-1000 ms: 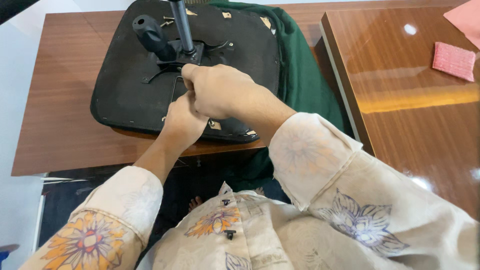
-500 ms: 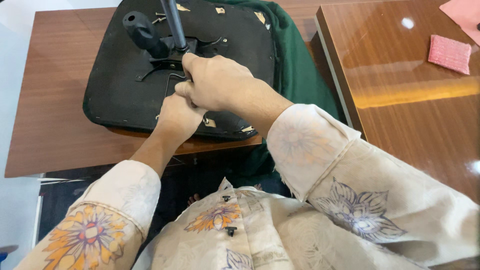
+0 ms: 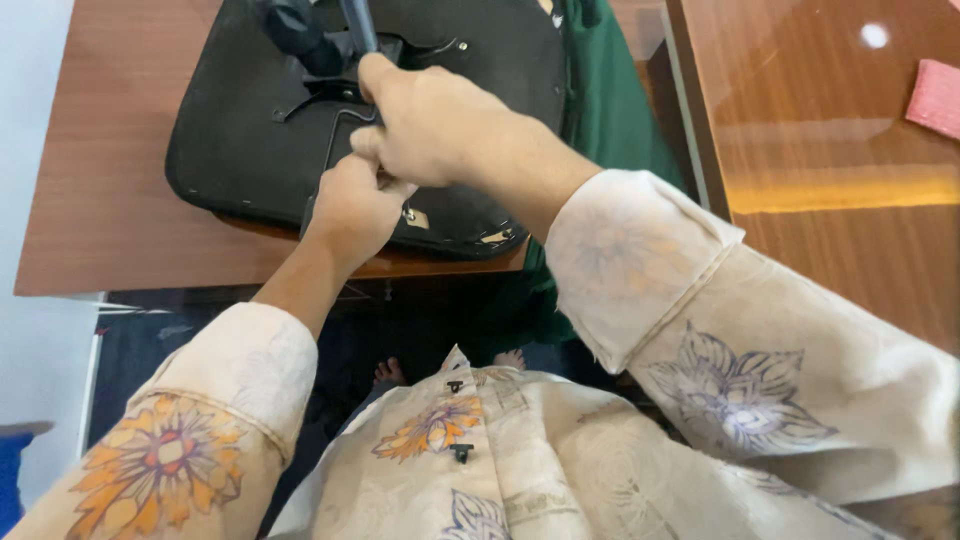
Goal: The person uses an Allen key to tighten screws on the underside of an overturned chair seat, securing the central gas lift column to the seat base. The person works methodically on multiple fasteners around the central hub.
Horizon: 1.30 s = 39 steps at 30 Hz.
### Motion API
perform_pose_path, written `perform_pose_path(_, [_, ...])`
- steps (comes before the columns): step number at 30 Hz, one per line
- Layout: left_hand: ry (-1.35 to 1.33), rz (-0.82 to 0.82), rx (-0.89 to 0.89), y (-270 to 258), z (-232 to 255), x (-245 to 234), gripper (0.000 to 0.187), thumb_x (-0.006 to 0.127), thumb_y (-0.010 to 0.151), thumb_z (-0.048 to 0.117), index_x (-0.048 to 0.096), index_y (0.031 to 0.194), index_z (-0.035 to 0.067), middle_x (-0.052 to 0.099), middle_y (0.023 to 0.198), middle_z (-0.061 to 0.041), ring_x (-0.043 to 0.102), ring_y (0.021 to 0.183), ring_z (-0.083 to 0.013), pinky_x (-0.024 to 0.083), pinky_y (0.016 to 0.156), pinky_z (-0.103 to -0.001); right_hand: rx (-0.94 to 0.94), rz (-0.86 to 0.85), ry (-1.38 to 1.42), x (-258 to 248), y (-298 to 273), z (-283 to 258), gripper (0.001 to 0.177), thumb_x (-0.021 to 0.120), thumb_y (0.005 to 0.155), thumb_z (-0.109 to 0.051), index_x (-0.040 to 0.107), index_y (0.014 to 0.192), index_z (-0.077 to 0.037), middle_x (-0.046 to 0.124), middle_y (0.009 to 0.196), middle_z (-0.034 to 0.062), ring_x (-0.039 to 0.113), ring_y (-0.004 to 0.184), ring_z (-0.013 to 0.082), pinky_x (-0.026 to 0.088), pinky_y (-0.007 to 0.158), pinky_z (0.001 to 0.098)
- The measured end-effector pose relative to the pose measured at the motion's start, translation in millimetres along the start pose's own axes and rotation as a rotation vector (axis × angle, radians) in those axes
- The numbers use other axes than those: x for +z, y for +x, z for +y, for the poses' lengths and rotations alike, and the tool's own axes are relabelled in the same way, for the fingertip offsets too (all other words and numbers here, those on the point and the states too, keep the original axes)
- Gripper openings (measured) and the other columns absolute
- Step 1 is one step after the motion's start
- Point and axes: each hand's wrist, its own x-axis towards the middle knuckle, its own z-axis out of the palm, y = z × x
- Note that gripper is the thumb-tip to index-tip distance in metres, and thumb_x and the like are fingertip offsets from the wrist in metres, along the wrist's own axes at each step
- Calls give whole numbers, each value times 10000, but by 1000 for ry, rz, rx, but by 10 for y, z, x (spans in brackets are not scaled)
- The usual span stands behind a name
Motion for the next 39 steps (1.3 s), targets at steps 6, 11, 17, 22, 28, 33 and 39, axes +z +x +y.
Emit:
perform_pose_path(6, [-201,100,215,-37,-74,75,357,678,946,290,654,1240,89,756,1167,-78,707,1112,-230,516,942,-360,-9,-94,-48,14,81,44,382,669,924,-307,538,1175,-50,725,943,220,723,900,385,570,770,479])
perform_pose_path(11, [-246,141,204,-83,-93,89,375,695,911,264,641,1251,115,756,1143,-58,716,1091,-220,517,936,-351,-128,-69,-56,50,48,8,478,745,825,-316,518,1160,-61,737,940,193,721,918,361,575,745,476])
perform_pose_path(17, [-47,178,95,-139,43,90,340,738,911,301,673,1186,112,753,1122,-101,695,1081,-296,522,928,-413,96,-171,-183,-127,-88,-114,430,636,962,-379,520,1254,-85,722,989,182,726,935,368,574,815,500])
perform_pose_path(22, [-101,273,225,-99,9,146,373,706,887,242,621,1220,95,747,1071,-133,694,1035,-343,517,903,-441,44,-235,-211,-208,-182,-216,374,613,909,-250,542,1262,-146,717,1031,151,719,971,346,584,800,493])
perform_pose_path(28, [92,263,266,43,-105,222,209,648,941,186,684,1080,34,746,1043,-176,692,1017,-395,525,901,-474,-10,-269,-198,-293,-232,-311,369,630,885,-248,570,1238,-157,725,1074,117,701,1037,322,565,851,482])
perform_pose_path(33, [-48,158,-16,-13,-34,220,320,689,923,297,651,1102,36,734,1036,-156,729,1007,-312,558,887,-416,224,-396,-113,-371,-233,-348,440,508,1045,-415,496,1340,-89,785,1027,171,802,945,311,604,873,427])
perform_pose_path(39, [-115,194,181,-107,32,154,288,626,940,209,633,1167,33,745,1072,-159,690,1064,-343,507,925,-429,-29,-274,-167,-245,-141,-190,272,689,865,-192,644,1133,-184,735,1034,56,702,1020,275,566,825,456])
